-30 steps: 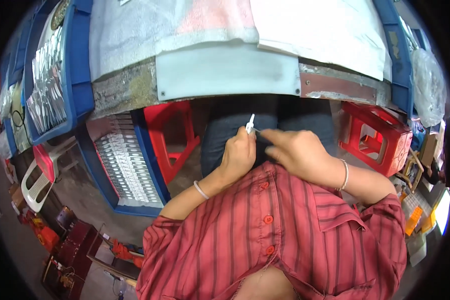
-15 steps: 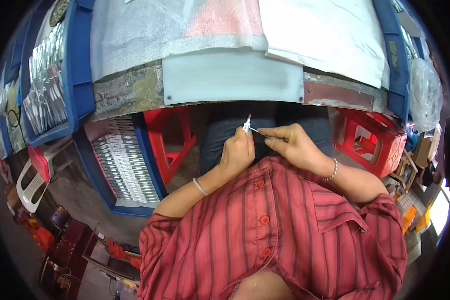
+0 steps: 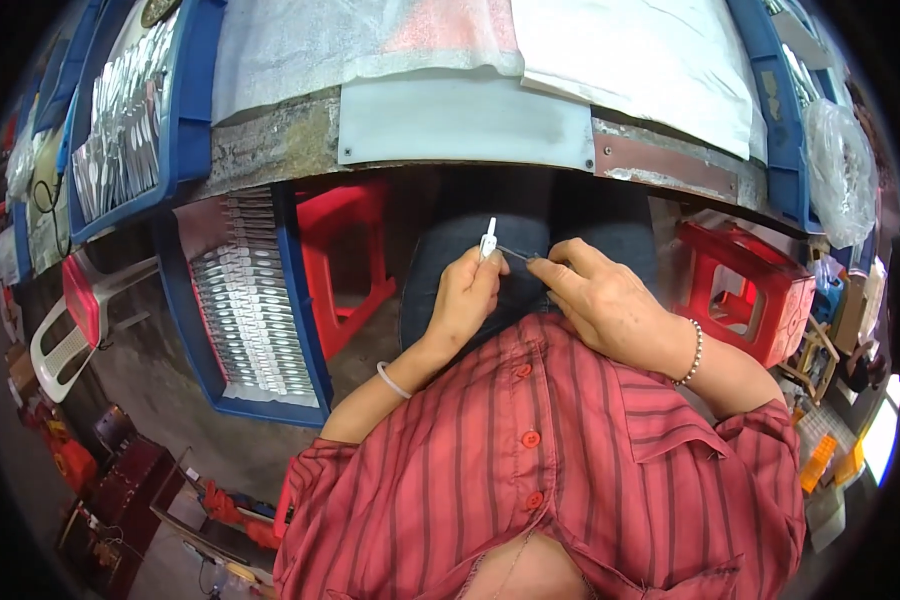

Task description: Assemble small plastic hardware components using a hand-held pick tool at a workshop station.

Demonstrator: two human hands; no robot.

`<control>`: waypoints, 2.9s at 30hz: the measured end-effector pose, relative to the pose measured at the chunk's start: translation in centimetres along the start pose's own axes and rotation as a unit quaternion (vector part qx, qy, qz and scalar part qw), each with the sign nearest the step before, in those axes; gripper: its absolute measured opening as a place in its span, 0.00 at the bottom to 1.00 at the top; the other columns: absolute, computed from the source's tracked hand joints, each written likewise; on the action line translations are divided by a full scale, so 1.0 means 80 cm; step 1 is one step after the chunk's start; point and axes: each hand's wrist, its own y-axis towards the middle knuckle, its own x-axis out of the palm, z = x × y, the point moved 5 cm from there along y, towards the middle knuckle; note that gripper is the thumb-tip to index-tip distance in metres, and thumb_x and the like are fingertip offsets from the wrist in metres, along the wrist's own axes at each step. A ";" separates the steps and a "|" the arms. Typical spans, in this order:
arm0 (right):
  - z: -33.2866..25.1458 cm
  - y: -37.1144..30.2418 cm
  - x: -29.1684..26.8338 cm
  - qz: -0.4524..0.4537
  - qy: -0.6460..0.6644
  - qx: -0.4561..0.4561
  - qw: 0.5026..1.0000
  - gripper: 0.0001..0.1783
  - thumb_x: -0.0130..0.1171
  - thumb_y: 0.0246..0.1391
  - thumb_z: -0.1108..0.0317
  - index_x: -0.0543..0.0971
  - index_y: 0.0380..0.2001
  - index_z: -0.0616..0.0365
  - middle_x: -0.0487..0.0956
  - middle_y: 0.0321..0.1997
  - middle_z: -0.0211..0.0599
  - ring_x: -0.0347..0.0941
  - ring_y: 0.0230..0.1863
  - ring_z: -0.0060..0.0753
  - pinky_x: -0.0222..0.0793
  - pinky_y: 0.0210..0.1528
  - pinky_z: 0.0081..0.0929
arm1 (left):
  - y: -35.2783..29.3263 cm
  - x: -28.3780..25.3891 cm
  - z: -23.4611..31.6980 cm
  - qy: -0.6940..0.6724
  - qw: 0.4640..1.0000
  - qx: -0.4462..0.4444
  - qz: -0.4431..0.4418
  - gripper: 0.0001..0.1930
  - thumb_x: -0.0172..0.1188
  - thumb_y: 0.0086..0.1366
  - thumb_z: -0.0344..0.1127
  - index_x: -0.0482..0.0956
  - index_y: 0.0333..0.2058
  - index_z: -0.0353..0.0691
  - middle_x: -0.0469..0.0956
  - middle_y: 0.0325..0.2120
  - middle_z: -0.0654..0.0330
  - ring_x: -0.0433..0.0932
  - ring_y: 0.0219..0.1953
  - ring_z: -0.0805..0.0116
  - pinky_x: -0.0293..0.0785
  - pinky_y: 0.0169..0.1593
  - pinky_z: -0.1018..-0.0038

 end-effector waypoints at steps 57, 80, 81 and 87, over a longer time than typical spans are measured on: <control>0.043 0.047 0.038 -0.118 -0.053 0.093 0.987 0.20 0.52 0.51 0.68 0.77 0.48 0.58 0.77 0.19 0.48 0.75 0.21 0.51 0.70 0.25 0.44 | 0.026 -0.011 -0.005 0.328 0.906 0.257 0.074 0.06 0.48 0.66 0.28 0.70 0.31 0.32 0.76 0.21 0.46 0.78 0.24 0.46 0.71 0.25 0.62; -0.087 0.047 0.038 0.027 -0.098 -0.240 0.965 0.18 0.55 0.42 0.73 0.75 0.41 0.62 0.74 0.39 0.41 0.73 0.36 0.41 0.71 0.37 0.32 | -0.064 -0.034 0.041 -0.093 0.977 -0.077 -0.177 0.47 0.29 0.59 0.76 0.51 0.65 0.45 0.56 0.15 0.69 0.50 0.13 0.81 0.45 0.15 0.83; -0.091 0.052 0.062 0.000 -0.153 -0.253 0.955 0.12 0.54 0.43 0.71 0.74 0.35 0.61 0.72 0.33 0.38 0.72 0.32 0.36 0.70 0.32 0.29 | -0.069 -0.039 0.039 -0.075 0.981 -0.061 -0.170 0.47 0.29 0.58 0.76 0.50 0.66 0.46 0.56 0.15 0.69 0.50 0.13 0.81 0.45 0.16 0.82; -0.141 0.096 0.105 -0.099 -0.157 -0.368 0.911 0.07 0.55 0.43 0.70 0.71 0.28 0.58 0.69 0.27 0.37 0.72 0.29 0.36 0.70 0.28 0.31 | -0.108 -0.089 0.034 -0.122 0.974 -0.061 -0.183 0.45 0.29 0.61 0.74 0.48 0.67 0.45 0.66 0.18 0.65 0.57 0.13 0.79 0.51 0.16 0.80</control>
